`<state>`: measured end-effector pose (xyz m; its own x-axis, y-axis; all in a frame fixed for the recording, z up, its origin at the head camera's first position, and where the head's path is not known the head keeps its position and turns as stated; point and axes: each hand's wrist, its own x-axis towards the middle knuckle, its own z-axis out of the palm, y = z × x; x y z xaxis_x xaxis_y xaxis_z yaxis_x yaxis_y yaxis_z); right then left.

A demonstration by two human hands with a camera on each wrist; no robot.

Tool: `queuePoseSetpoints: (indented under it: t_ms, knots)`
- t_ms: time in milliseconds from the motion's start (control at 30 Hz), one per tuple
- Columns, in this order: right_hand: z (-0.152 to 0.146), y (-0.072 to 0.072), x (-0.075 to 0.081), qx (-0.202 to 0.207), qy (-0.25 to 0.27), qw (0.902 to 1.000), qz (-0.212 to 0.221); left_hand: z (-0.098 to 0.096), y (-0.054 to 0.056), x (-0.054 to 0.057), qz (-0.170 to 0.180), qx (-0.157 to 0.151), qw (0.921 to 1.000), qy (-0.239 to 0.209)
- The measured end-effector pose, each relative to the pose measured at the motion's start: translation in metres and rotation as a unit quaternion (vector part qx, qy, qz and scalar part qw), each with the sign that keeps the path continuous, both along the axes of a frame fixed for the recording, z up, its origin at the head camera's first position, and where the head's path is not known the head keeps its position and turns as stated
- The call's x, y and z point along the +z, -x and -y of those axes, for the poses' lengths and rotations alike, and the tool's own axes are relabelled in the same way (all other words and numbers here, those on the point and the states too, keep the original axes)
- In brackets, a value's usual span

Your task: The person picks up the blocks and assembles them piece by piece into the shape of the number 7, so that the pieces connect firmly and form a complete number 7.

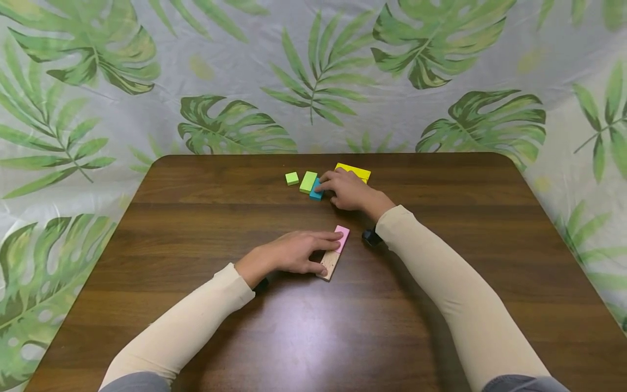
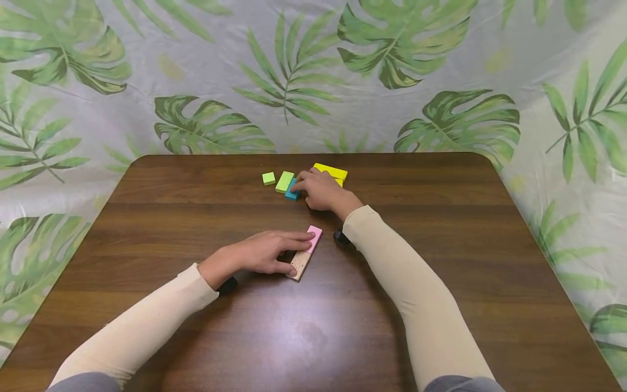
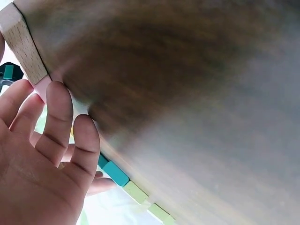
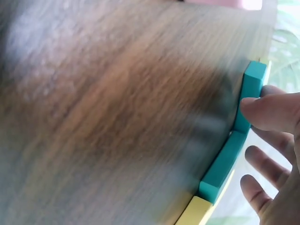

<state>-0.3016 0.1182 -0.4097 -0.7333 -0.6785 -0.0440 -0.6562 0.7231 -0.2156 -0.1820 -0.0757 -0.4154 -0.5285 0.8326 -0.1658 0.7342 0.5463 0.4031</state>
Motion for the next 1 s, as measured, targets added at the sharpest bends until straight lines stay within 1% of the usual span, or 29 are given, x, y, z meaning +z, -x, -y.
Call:
queuePoseSetpoints:
  t_ms: [233, 433, 633, 800, 1000]
  knots:
    - [-0.003, -0.006, 0.000, 0.008, 0.002, 0.9999, 0.014, 0.000, 0.000, 0.000, 0.002, 0.001, 1.0000, 0.003]
    - [-0.014, -0.012, -0.001, 0.016, 0.031, 0.9989, 0.029, 0.000, 0.000, 0.000, 0.001, 0.003, 1.0000, 0.009]
    - [-0.032, -0.020, -0.003, 0.025, 0.057, 0.9976, 0.031, 0.000, -0.001, 0.002, 0.003, 0.005, 0.9999, 0.011]
    - [-0.049, -0.030, -0.004, 0.020, 0.066, 0.9972, 0.031, 0.001, -0.002, 0.001, 0.002, 0.004, 0.9999, 0.009]
    - [-0.074, -0.042, -0.004, -0.001, 0.064, 0.9972, 0.039, 0.000, -0.002, 0.001, 0.007, 0.007, 0.9999, 0.014]
